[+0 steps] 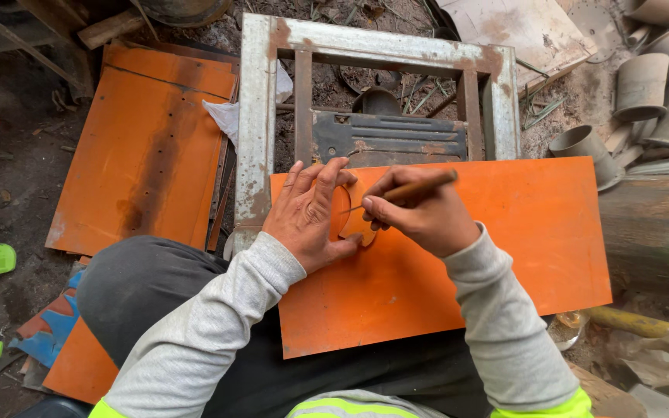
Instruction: The person uses a small knife to cut curved shapes from an orange sheet placed on a metal frame. They repeatedly position a template, trace the outline, and cut along the lines to produce multiple identical pieces.
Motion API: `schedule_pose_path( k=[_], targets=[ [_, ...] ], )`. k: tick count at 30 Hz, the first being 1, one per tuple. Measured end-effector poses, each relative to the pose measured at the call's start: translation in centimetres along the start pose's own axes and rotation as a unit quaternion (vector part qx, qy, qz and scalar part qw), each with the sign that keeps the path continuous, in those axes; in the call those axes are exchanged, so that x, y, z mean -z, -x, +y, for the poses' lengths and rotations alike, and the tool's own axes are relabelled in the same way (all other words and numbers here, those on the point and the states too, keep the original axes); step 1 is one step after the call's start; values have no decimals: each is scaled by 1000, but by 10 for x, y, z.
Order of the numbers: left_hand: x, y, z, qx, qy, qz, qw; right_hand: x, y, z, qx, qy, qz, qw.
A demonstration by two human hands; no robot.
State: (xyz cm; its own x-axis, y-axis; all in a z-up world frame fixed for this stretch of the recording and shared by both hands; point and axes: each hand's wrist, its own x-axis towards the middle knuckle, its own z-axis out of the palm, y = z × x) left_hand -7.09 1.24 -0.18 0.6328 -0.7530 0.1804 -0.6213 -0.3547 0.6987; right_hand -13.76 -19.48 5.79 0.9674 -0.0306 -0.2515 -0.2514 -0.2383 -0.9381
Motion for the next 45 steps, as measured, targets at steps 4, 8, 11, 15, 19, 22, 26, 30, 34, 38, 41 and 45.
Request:
schedule_pose_path(
  k=[4,8,11,15,19,22,26,30,34,38,41,45],
  targets=[
    [0,0,0,0,-11,-9,1000,-8,-15,6,-44,-17,-36,998],
    [-1,-1,-1,3,-17,-17,1000,-12,-19,9,-72,4,-34,997],
    [-1,-1,-1,17,-26,-19,999,-15,-23,10,-58,-2,-50,997],
    [-1,-1,-1,17,-29,-23,999,-14,-28,8,-75,12,-57,995],
    [0,-3,1,32,-29,-34,998,-14,-31,1,-82,36,-70,994],
    [0,-3,3,26,-34,-28,999,-11,-34,-6,-13,110,-59,992],
    [0,-2,1,40,-35,-24,998,-5,-41,-17,3,161,-42,986],
    [1,-3,2,32,-31,-20,999,-12,-44,-24,153,290,-9,945],
    [0,-1,2,34,-30,-10,999,-12,-26,-15,308,288,-31,906],
    [3,-3,3,19,-3,-15,1000,9,21,3,244,109,38,963],
    [6,-1,6,-12,-48,-1,999,19,51,25,208,78,121,967],
    [3,7,20,-64,-103,32,992,9,70,49,109,-17,176,978]
  ],
)
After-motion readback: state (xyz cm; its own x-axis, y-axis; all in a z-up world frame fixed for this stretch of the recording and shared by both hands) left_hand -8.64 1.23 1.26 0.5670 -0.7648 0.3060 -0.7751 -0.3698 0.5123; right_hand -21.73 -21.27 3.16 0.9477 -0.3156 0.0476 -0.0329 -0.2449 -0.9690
